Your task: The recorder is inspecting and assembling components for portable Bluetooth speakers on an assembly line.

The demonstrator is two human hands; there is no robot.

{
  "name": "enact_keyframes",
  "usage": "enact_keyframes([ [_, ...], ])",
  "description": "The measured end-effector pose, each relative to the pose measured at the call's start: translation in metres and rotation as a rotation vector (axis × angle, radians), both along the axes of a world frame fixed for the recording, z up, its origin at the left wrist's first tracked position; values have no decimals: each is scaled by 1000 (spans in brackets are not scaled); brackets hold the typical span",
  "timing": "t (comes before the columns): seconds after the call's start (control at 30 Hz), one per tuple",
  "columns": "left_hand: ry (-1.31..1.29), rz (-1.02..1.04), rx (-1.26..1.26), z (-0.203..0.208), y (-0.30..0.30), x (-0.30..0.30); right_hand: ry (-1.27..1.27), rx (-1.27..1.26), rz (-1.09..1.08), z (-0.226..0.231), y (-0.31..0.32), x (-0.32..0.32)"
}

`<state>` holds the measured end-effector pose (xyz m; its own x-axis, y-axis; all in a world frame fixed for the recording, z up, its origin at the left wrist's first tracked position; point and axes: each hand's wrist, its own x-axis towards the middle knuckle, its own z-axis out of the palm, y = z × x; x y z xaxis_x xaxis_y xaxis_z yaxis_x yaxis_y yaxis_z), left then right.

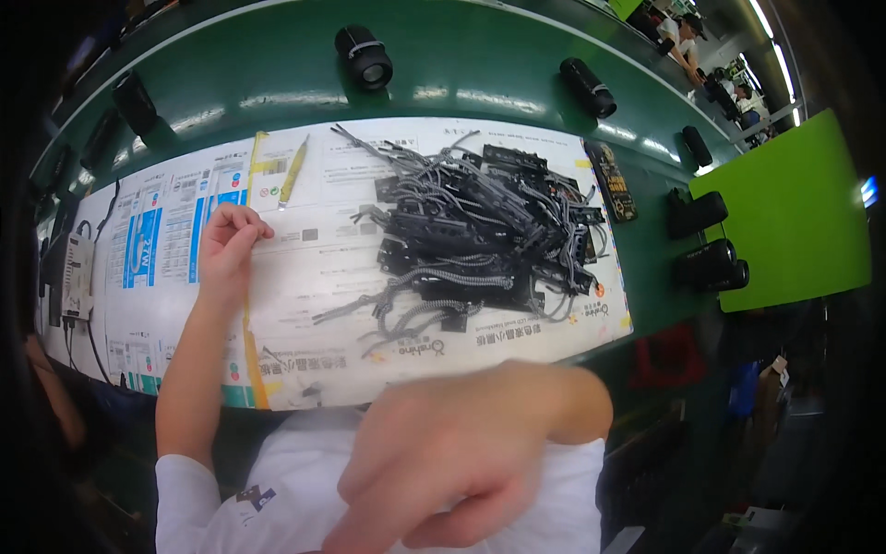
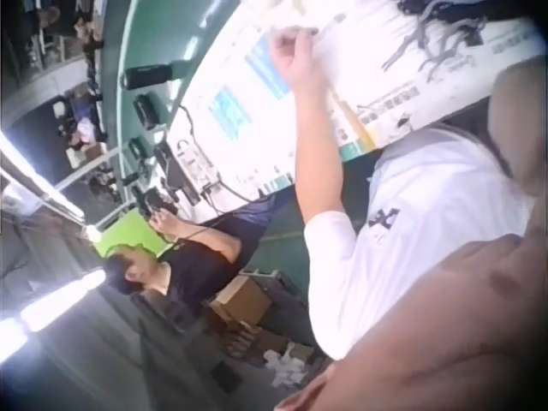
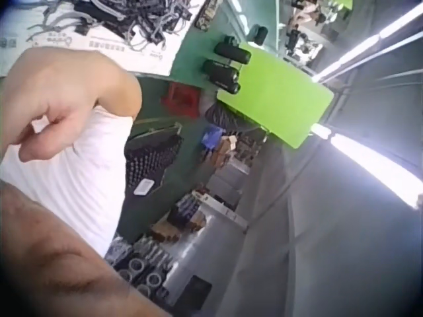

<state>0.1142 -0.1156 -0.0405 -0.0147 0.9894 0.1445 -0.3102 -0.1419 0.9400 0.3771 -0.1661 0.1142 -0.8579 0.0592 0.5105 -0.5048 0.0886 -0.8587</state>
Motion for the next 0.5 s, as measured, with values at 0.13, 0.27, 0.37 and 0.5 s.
enact_keyframes([
  [0.13, -6, -12, 18, 3, 4, 2, -325, 339, -958, 10, 37, 39],
  [0.27, 29, -31, 38, 2, 5, 3, -991, 938, -1651, -43, 79, 80],
  [0.37, 55, -38, 54, 1, 4, 2, -1267, 998, -1610, -64, 80, 89],
  [0.5, 76, -61, 50, -4, 7, 2, -1325, 818, -1644, -70, 73, 95],
])
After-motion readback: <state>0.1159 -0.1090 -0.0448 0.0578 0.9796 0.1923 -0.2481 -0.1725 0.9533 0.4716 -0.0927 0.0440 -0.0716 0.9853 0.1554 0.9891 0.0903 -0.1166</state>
